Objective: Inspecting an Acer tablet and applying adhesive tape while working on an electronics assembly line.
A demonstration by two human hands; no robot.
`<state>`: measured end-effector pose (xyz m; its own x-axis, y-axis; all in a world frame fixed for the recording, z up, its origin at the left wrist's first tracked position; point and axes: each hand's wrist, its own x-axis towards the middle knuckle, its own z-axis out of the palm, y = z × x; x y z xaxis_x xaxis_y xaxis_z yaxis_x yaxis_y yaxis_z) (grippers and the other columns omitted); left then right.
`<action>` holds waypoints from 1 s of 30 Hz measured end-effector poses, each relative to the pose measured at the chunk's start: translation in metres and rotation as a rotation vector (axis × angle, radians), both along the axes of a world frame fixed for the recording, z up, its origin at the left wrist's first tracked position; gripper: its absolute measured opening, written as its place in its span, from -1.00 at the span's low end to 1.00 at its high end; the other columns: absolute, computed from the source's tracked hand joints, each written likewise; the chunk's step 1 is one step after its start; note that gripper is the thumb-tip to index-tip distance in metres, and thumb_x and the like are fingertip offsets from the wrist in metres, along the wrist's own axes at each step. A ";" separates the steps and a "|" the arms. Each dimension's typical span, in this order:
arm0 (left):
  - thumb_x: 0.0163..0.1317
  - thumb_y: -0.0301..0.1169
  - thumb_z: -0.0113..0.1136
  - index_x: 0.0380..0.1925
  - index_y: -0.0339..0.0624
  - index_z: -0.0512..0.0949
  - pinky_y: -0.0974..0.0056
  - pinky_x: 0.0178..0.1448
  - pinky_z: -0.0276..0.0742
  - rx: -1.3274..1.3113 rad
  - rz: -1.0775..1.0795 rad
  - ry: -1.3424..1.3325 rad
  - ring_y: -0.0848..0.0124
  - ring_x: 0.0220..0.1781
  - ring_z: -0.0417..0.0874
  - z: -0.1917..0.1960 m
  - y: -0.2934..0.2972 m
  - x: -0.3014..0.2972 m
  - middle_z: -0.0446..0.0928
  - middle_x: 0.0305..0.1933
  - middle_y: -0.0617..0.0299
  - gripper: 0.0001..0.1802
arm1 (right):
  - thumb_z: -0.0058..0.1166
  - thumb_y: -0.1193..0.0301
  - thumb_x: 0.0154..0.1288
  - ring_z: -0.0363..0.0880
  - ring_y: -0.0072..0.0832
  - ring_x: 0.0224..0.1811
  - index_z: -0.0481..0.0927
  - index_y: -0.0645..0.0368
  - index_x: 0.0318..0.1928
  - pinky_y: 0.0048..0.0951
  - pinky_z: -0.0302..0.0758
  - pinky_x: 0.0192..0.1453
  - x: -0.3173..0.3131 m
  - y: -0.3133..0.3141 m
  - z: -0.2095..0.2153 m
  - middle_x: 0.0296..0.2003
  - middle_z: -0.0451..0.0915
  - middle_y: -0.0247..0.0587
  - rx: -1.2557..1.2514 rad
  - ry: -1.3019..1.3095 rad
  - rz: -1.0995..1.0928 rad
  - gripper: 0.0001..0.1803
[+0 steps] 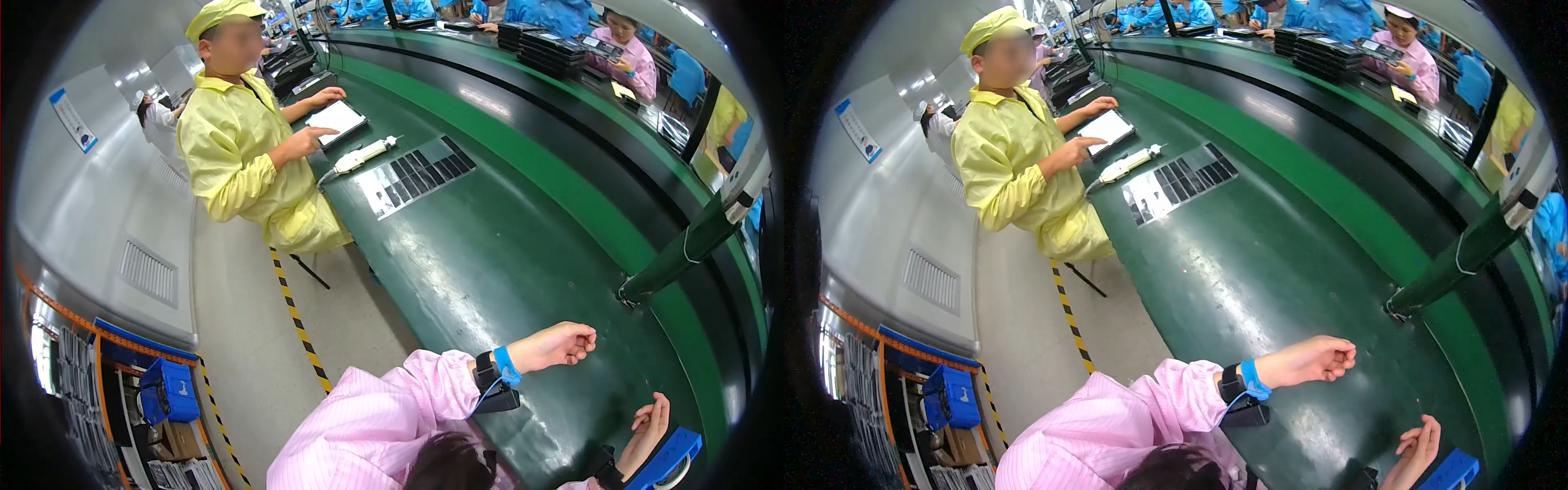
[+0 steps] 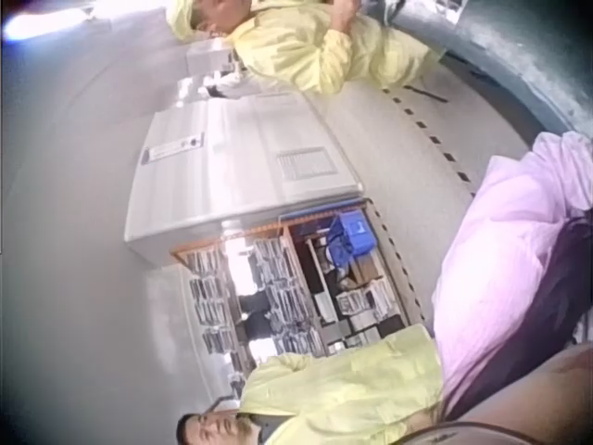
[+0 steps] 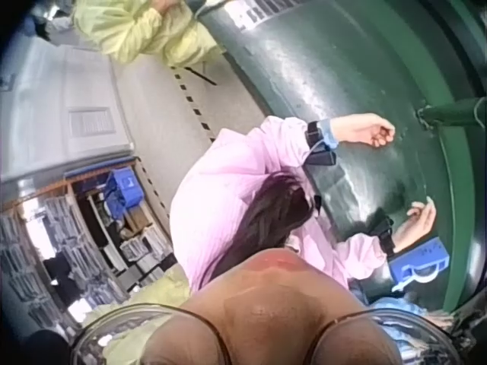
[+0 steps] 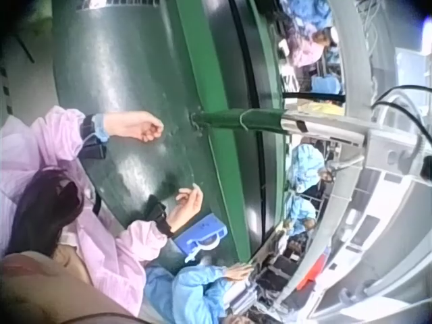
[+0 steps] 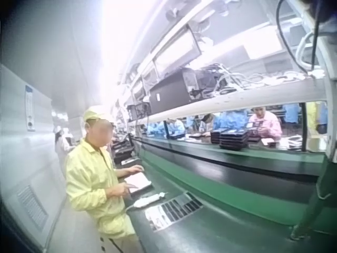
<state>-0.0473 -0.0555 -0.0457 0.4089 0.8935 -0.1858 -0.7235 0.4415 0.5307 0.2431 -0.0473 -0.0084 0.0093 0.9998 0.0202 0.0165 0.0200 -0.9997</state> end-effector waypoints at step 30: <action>0.31 -0.22 -0.08 -0.44 -0.04 0.44 0.48 -0.30 0.29 0.017 -0.039 -0.034 0.60 -0.44 0.37 -0.004 0.002 0.002 0.42 -0.42 0.44 -0.78 | -0.13 0.33 0.38 0.23 -0.77 -0.65 0.45 0.25 -0.07 -0.76 0.18 -0.53 0.018 0.001 -0.007 -0.61 0.36 -0.44 -0.094 0.155 0.000 -0.74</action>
